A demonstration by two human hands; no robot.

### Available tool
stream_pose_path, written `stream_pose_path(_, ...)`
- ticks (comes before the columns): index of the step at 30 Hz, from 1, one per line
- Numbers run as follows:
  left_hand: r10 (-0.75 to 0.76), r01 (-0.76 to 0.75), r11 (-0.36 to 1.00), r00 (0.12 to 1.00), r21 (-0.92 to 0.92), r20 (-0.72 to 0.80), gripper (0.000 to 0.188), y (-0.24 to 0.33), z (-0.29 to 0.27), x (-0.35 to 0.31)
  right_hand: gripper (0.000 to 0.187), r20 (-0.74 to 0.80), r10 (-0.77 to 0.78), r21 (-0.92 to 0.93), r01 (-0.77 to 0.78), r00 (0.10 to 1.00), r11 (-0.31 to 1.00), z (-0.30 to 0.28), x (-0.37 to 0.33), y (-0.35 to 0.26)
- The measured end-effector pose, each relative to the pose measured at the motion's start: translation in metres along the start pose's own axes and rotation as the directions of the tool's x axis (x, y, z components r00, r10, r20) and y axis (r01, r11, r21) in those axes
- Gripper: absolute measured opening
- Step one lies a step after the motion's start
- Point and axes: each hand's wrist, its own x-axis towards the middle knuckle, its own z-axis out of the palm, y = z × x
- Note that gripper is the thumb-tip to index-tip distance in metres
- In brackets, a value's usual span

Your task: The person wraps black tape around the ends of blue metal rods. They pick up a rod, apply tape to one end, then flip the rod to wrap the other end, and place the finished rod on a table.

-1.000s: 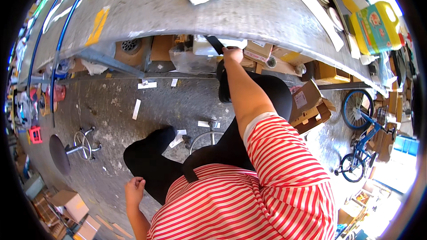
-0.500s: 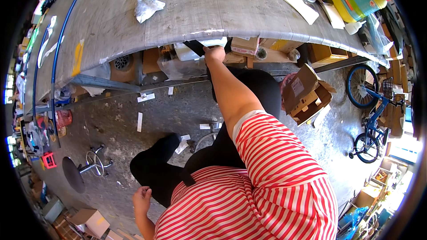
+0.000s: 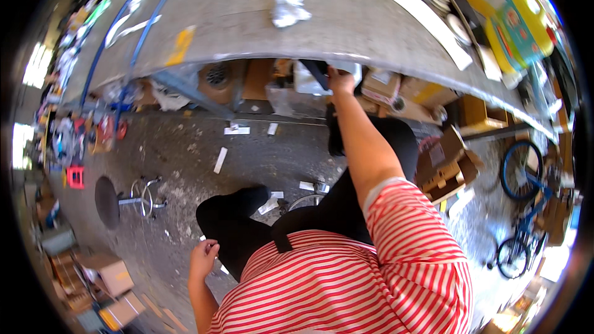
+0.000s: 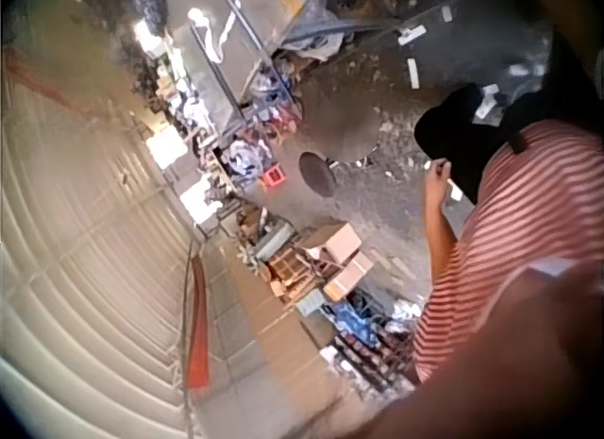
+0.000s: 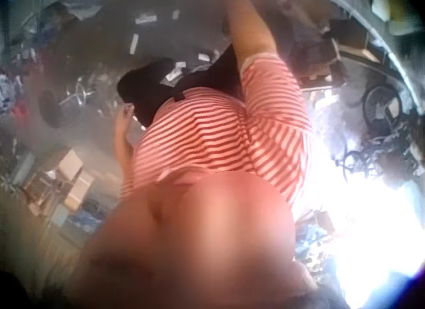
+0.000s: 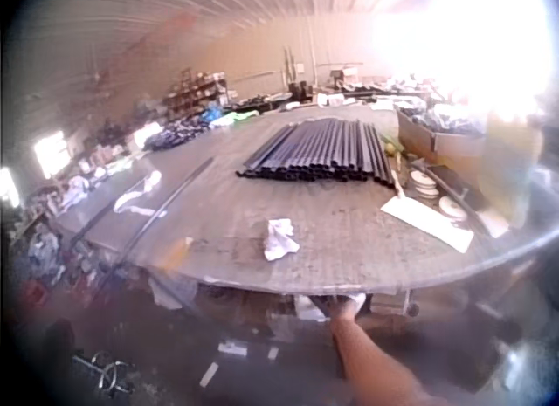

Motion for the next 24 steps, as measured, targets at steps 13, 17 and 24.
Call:
stream_pose_path(13,0.23,-0.257,0.965,0.739,0.051,-0.633,0.019,0.053,-0.087,0.029,0.019,0.739,-0.435,0.014,0.633,0.515,0.774,0.027,-0.177,-0.125)
stream_pose_path(17,0.475,-0.393,0.866,0.452,0.31,-0.755,0.018,0.118,-0.164,0.064,0.024,0.814,-0.25,0.007,0.421,0.524,0.907,0.046,-0.206,-0.127)
stream_pose_path(24,0.612,-0.282,0.786,0.481,0.55,-0.628,0.029,0.207,-0.237,0.188,0.022,0.841,0.145,-0.002,-0.266,0.521,0.964,0.065,-0.223,-0.094)
